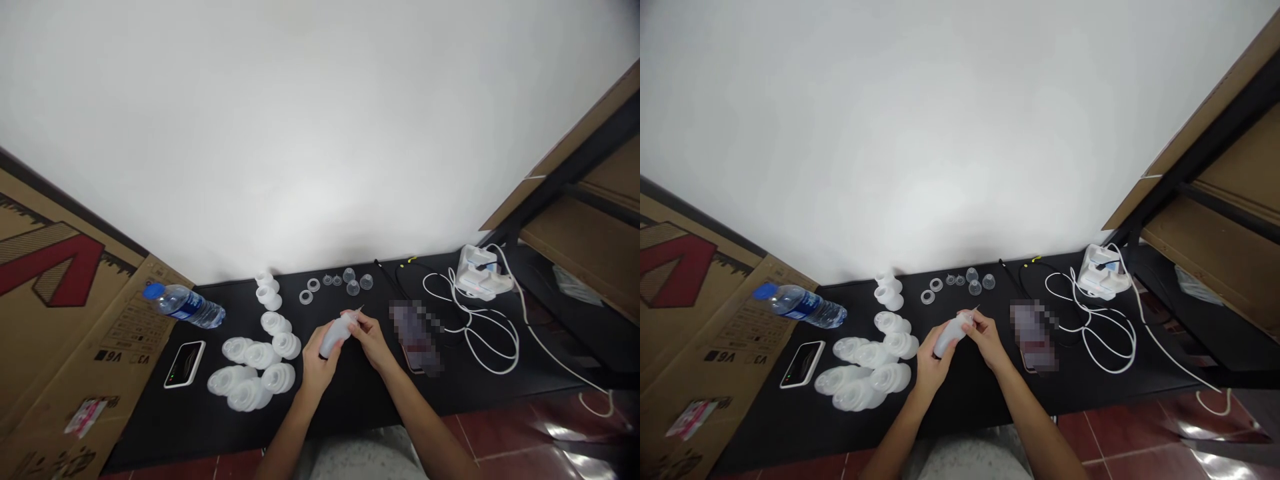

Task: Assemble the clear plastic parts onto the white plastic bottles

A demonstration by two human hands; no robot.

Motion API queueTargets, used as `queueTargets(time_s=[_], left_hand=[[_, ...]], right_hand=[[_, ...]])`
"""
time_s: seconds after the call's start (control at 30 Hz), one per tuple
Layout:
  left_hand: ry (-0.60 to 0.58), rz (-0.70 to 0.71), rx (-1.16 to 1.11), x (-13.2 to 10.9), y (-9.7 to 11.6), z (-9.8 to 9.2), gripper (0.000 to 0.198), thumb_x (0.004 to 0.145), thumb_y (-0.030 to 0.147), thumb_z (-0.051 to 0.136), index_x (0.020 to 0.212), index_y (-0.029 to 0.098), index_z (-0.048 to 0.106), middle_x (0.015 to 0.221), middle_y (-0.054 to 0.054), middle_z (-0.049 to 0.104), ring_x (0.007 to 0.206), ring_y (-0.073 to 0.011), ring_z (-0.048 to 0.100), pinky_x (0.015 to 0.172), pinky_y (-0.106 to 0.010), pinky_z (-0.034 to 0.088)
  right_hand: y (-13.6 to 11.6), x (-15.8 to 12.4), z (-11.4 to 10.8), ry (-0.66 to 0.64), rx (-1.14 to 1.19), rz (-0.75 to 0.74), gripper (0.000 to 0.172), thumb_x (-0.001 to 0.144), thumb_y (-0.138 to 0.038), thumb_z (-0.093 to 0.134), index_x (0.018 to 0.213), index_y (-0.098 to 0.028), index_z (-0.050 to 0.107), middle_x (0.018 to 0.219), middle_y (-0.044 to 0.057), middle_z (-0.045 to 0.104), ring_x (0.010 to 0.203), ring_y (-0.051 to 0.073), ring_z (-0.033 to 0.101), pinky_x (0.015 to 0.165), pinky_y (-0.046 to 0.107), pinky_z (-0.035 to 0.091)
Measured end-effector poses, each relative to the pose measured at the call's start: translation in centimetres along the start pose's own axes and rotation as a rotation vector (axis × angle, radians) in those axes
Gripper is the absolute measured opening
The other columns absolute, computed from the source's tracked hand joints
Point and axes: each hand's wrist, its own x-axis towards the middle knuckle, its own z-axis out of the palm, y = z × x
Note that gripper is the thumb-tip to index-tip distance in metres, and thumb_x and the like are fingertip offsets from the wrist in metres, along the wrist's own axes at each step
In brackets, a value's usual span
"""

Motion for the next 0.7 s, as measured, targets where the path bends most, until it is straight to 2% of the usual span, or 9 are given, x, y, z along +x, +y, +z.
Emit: queueTargets(time_s=[0.13, 0.27, 0.53, 0.7], left_hand=[[0.050, 0.072, 0.105, -0.5, -0.2, 0.3, 0.038, 0.101, 0.036, 0.069, 0.137, 0.025, 0.073, 0.124, -0.013, 0.081, 0.112, -0.0333, 0.077, 0.100, -0.051, 0.064], [0.042, 0.098, 0.127, -0.6, -0.7, 0.4, 0.037, 0.100, 0.035, 0.070, 0.136, 0.025, 0.072, 0.124, -0.013, 0.080, 0.111, -0.0317, 0.078, 0.100, -0.048, 0.064], [-0.024, -0.065, 0.002, -0.3, -1.9, 0.2, 0.046, 0.102, 0.042, 0.068, 0.142, 0.020, 0.066, 0.137, -0.016, 0.075, 0.125, -0.0313, 0.075, 0.107, -0.049, 0.062], [-0.019, -0.035, 0.044, -0.5, -1.3, 0.4, 0.039, 0.101, 0.041, 0.071, 0.135, 0.022, 0.069, 0.130, -0.014, 0.078, 0.121, -0.0318, 0.076, 0.106, -0.049, 0.062]], right_hand=[[0.1, -0.2, 0.6, 0.026, 0.046, 0.013, 0.052, 0.084, -0.065, 0.087, 0.114, -0.023, 0.086, 0.099, 0.008, 0.077, 0.088, 0.027, 0.066, 0.080, 0.038, 0.055], [0.1, -0.2, 0.7, 0.040, 0.073, -0.002, 0.050, 0.083, -0.063, 0.090, 0.112, -0.023, 0.087, 0.105, 0.009, 0.077, 0.090, 0.026, 0.066, 0.079, 0.036, 0.055], [-0.4, 0.4, 0.2, 0.069, 0.141, 0.023, 0.056, 0.087, -0.063, 0.086, 0.125, -0.023, 0.081, 0.100, 0.007, 0.075, 0.078, 0.021, 0.060, 0.069, 0.030, 0.048], [-0.2, 0.4, 0.1, 0.114, 0.129, 0.021, 0.052, 0.086, -0.061, 0.088, 0.118, -0.021, 0.084, 0.097, 0.006, 0.076, 0.074, 0.019, 0.056, 0.067, 0.030, 0.044]])
